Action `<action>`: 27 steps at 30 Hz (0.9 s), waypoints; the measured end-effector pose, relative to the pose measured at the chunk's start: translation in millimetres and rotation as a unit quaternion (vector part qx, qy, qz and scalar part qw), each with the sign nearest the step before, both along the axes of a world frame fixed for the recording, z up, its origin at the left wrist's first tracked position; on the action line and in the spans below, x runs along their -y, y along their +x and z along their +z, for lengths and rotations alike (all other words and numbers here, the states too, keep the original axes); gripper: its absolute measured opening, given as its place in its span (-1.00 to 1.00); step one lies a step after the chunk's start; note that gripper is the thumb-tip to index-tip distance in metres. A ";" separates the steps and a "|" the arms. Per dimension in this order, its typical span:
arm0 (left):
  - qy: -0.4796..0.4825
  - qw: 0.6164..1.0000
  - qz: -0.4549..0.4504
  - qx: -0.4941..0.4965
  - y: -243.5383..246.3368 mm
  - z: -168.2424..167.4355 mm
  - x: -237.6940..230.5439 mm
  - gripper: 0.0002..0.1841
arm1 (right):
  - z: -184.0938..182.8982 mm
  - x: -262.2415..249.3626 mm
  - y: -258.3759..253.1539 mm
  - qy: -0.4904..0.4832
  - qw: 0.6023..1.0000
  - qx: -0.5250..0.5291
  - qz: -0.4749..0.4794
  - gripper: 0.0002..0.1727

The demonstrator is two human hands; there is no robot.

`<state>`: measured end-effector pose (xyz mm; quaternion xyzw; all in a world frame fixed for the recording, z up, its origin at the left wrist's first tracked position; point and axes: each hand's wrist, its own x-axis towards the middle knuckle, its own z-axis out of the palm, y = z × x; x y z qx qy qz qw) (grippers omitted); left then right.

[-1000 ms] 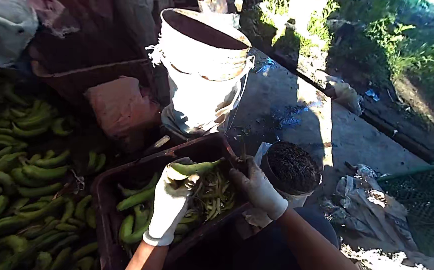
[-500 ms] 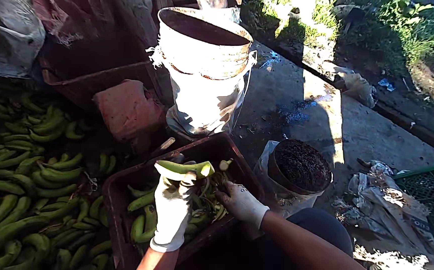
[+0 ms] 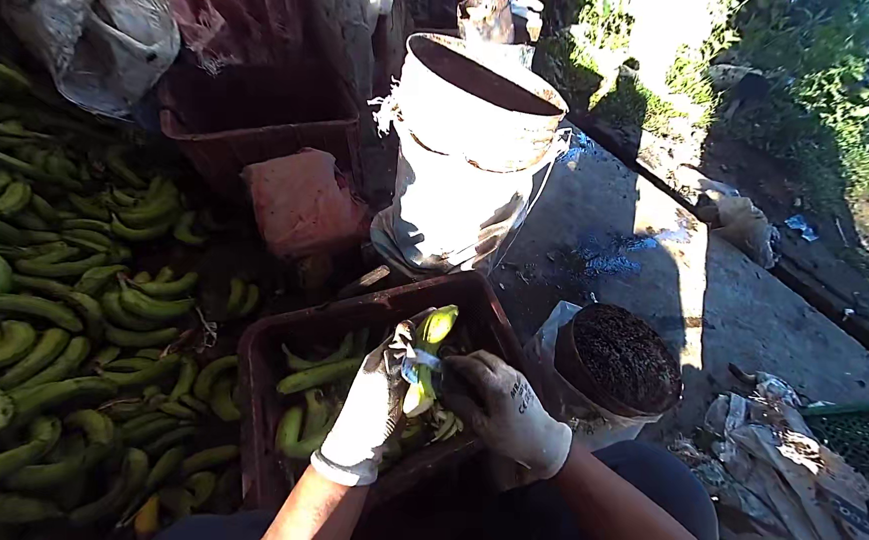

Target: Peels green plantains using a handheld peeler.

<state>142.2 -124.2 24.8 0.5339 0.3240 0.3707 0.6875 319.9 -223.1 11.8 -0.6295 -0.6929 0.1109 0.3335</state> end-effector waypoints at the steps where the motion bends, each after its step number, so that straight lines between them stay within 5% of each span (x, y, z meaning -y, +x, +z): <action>1: 0.018 1.000 -0.002 -0.025 2.1 1.7 2.1 -0.65 | -1.4 -4.9 7.9 -0.006 0.999 0.001 -0.047 -0.49; 4: -0.008 0.999 -0.001 -0.053 9.6 5.2 2.3 -0.54 | 4.0 -20.2 42.3 -0.067 0.976 -0.048 -0.200 -0.49; 7: -0.119 0.992 -0.008 0.045 14.2 -1.1 -4.5 -0.48 | 14.2 -19.0 65.3 -0.095 0.951 -0.113 -0.272 -0.39; 11: -0.182 0.976 0.008 0.121 15.4 -12.0 -12.3 -0.54 | 19.8 1.2 26.1 -0.043 0.978 -0.141 -0.149 -0.46; 15: -0.157 0.978 0.041 0.135 14.0 -10.1 -2.8 -0.62 | 1.5 11.0 -7.9 -0.018 0.998 -0.052 -0.016 -0.48; 23: -0.192 0.973 -0.094 0.083 15.3 -15.0 -5.2 -0.47 | 4.8 -23.4 57.2 -0.008 0.951 -0.140 -0.274 -0.48; 27: -0.179 0.979 0.003 0.097 17.4 -11.0 -8.8 -0.58 | 17.1 -6.7 32.6 -0.004 0.965 -0.184 -0.185 -0.40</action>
